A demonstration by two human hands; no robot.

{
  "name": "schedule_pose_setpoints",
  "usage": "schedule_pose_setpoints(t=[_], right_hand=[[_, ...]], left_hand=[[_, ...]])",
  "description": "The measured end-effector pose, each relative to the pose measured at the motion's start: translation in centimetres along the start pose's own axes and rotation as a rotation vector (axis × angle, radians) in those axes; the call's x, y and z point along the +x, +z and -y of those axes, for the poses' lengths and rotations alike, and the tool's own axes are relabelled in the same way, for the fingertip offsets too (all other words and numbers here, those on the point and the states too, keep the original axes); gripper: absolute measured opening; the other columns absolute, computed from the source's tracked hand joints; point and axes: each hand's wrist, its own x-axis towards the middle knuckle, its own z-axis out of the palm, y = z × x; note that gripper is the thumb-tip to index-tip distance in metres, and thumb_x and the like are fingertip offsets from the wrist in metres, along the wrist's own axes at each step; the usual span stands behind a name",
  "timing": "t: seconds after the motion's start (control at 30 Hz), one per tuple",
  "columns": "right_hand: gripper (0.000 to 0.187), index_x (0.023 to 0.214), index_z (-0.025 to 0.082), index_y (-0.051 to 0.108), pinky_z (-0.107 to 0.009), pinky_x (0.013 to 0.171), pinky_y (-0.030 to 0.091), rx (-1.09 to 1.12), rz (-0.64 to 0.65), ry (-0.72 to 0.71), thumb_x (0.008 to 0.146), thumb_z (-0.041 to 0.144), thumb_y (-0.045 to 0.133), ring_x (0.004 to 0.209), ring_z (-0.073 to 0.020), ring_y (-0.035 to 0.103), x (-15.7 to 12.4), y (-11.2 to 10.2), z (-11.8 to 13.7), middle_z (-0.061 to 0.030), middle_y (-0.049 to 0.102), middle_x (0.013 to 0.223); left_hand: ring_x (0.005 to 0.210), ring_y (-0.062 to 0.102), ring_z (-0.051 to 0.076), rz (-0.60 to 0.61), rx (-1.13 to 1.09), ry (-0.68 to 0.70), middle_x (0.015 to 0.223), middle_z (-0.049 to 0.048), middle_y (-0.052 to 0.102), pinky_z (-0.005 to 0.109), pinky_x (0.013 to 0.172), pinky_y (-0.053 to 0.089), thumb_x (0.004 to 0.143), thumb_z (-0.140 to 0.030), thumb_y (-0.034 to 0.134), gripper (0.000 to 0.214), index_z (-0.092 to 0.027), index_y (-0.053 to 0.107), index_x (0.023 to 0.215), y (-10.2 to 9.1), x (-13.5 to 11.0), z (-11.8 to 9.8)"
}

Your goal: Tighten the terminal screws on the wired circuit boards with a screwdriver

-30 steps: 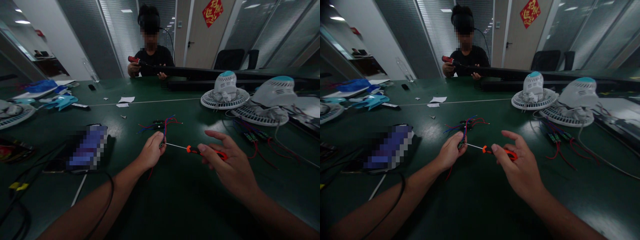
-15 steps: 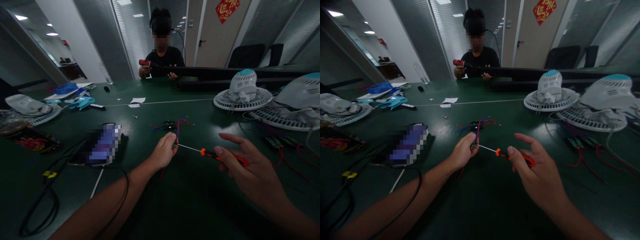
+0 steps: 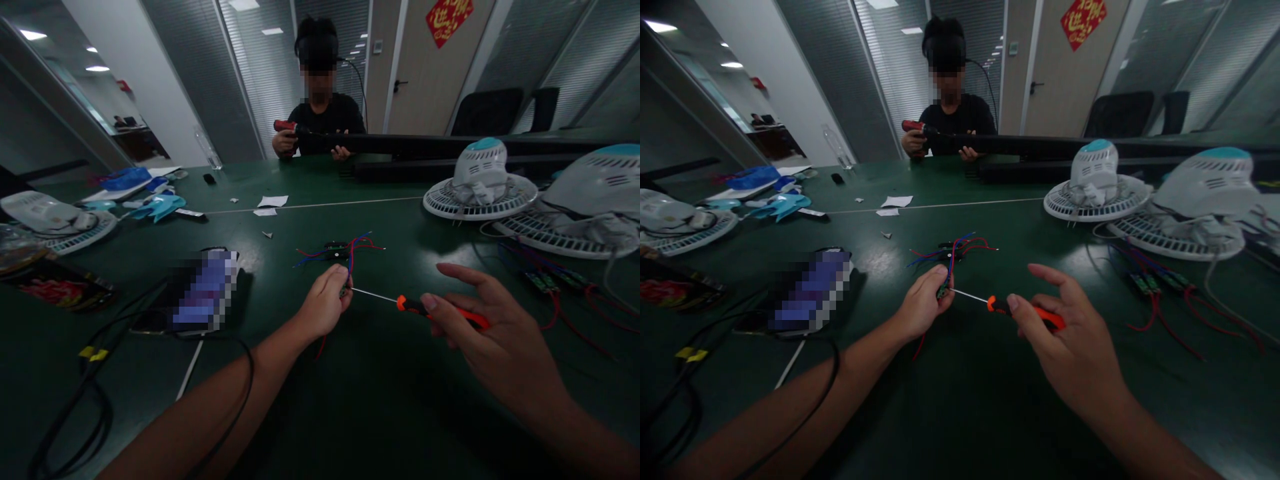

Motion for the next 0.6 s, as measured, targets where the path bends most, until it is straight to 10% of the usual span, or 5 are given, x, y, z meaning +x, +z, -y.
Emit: schedule_pose_setpoints(t=[0.6], right_hand=[[0.055, 0.128, 0.023, 0.055, -0.029, 0.039, 0.043, -0.036, 0.085, 0.098, 0.089, 0.061, 0.044, 0.041, -0.0173, 0.056, 0.39, -0.16, -0.81, 0.0046, 0.06, 0.044]], left_hand=[[0.045, 0.039, 0.006, -0.016, -0.048, -0.004, 0.057, -0.0057, 0.04, 0.017, 0.042, 0.028, 0.089, -0.037, 0.041, 0.029, -0.018, 0.049, 0.069, -0.03, 0.11, 0.3]])
